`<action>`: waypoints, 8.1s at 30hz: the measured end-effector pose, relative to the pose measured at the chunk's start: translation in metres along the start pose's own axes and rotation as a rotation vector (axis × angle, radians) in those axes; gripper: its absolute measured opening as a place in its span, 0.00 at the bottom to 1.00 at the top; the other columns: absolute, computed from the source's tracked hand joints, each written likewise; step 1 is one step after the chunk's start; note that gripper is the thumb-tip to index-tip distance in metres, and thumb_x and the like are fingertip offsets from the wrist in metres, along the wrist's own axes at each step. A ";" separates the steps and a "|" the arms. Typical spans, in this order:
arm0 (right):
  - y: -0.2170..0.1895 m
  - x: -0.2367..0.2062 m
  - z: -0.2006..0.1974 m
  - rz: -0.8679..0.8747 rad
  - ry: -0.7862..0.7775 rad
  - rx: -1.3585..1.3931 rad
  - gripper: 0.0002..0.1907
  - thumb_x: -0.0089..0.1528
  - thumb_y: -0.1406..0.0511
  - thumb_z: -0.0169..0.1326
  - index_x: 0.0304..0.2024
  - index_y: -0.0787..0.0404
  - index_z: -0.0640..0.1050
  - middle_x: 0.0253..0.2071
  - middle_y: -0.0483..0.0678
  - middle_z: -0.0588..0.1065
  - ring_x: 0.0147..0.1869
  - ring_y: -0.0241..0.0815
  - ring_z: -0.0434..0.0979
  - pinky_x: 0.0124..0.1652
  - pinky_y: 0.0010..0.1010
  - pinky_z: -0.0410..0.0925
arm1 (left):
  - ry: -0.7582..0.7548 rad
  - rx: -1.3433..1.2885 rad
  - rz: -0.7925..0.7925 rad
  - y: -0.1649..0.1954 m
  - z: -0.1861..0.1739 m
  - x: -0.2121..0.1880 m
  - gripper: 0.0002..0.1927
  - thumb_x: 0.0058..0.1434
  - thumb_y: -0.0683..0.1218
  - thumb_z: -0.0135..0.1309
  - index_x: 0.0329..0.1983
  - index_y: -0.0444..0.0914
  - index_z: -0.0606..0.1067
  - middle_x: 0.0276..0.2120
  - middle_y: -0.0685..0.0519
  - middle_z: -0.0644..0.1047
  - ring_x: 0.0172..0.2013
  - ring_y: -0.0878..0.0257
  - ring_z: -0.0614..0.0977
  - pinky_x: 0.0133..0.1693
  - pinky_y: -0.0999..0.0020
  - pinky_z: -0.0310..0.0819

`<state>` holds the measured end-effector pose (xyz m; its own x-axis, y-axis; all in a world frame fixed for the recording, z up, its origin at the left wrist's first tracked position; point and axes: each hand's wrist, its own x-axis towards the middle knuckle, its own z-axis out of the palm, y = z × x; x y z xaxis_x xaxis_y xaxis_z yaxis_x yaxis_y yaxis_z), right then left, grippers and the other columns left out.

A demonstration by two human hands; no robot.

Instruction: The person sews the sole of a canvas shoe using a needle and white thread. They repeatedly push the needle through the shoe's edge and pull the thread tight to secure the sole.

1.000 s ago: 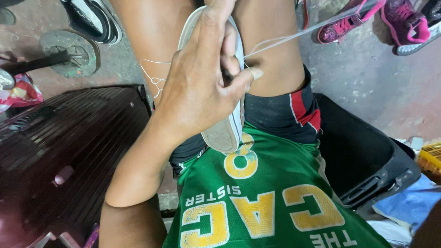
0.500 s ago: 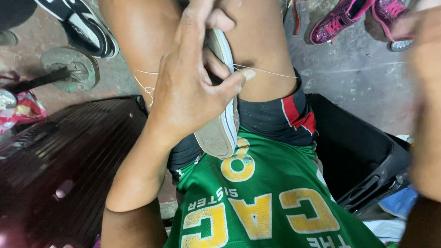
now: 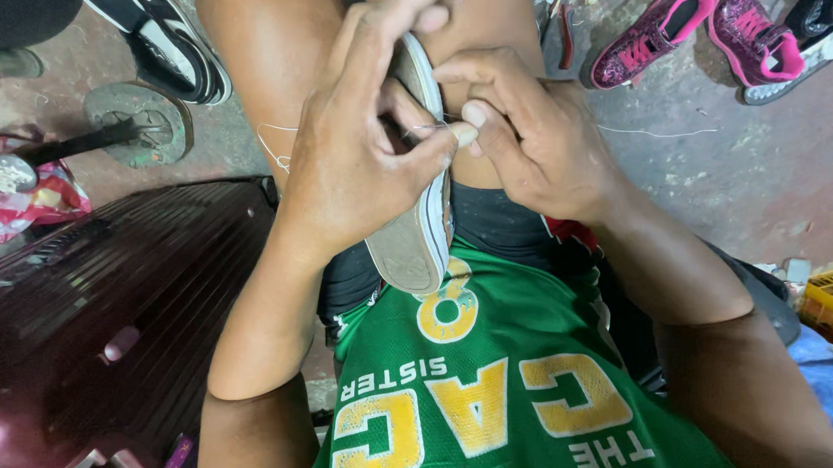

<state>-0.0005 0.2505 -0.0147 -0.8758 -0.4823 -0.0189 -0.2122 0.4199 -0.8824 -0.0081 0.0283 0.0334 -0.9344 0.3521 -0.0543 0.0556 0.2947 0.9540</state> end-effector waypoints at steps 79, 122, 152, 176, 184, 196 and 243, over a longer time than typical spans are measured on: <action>-0.034 0.041 0.020 0.293 -0.040 0.334 0.44 0.59 0.67 0.69 0.72 0.63 0.60 0.31 0.36 0.67 0.31 0.26 0.59 0.31 0.20 0.57 | 0.533 0.499 0.041 -0.081 -0.070 -0.072 0.22 0.71 0.45 0.51 0.66 0.37 0.65 0.66 0.37 0.65 0.69 0.44 0.66 0.70 0.55 0.56; 0.039 0.056 -0.022 -0.033 0.115 1.181 0.08 0.74 0.63 0.47 0.42 0.60 0.70 0.34 0.49 0.73 0.27 0.27 0.69 0.44 0.31 0.72 | 0.034 0.793 0.157 -0.016 -0.048 0.037 0.22 0.58 0.53 0.75 0.33 0.36 0.74 0.34 0.48 0.68 0.39 0.48 0.73 0.39 0.57 0.72; 0.060 0.023 -0.024 0.161 0.497 0.712 0.17 0.82 0.60 0.39 0.58 0.70 0.70 0.49 0.56 0.73 0.41 0.40 0.75 0.29 0.21 0.66 | 0.212 0.593 0.100 -0.030 -0.065 0.022 0.25 0.70 0.45 0.62 0.65 0.34 0.67 0.60 0.44 0.71 0.61 0.49 0.72 0.64 0.59 0.64; 0.014 -0.012 0.017 0.080 0.073 0.937 0.10 0.74 0.74 0.56 0.53 0.65 0.68 0.47 0.46 0.73 0.48 0.28 0.71 0.54 0.21 0.67 | -0.105 0.034 0.013 -0.006 -0.010 0.010 0.25 0.59 0.36 0.71 0.55 0.36 0.72 0.53 0.48 0.73 0.57 0.60 0.77 0.61 0.70 0.70; -0.024 -0.024 -0.013 -0.062 0.139 0.135 0.12 0.65 0.77 0.55 0.51 0.66 0.78 0.42 0.53 0.79 0.43 0.40 0.80 0.44 0.30 0.73 | -0.196 -0.221 0.022 -0.025 -0.032 -0.005 0.20 0.65 0.40 0.64 0.57 0.36 0.71 0.56 0.49 0.71 0.56 0.62 0.73 0.61 0.70 0.65; -0.053 -0.020 0.001 -0.110 0.025 0.085 0.19 0.61 0.78 0.59 0.55 0.63 0.80 0.36 0.52 0.79 0.31 0.36 0.78 0.30 0.27 0.70 | -0.154 -0.256 0.074 -0.042 -0.043 -0.029 0.20 0.66 0.40 0.65 0.57 0.37 0.71 0.55 0.51 0.71 0.54 0.65 0.74 0.59 0.72 0.67; -0.009 0.045 -0.013 -0.215 -0.215 -0.179 0.10 0.65 0.70 0.62 0.49 0.54 0.82 0.45 0.44 0.81 0.47 0.44 0.83 0.46 0.31 0.75 | -0.019 0.024 0.075 -0.042 -0.049 -0.021 0.25 0.63 0.39 0.70 0.59 0.39 0.71 0.61 0.49 0.72 0.64 0.55 0.75 0.67 0.66 0.68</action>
<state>-0.0437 0.2349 -0.0013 -0.6956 -0.7172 0.0425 -0.4710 0.4106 -0.7808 -0.0078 -0.0351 0.0094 -0.9204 0.3909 0.0113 0.1339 0.2880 0.9482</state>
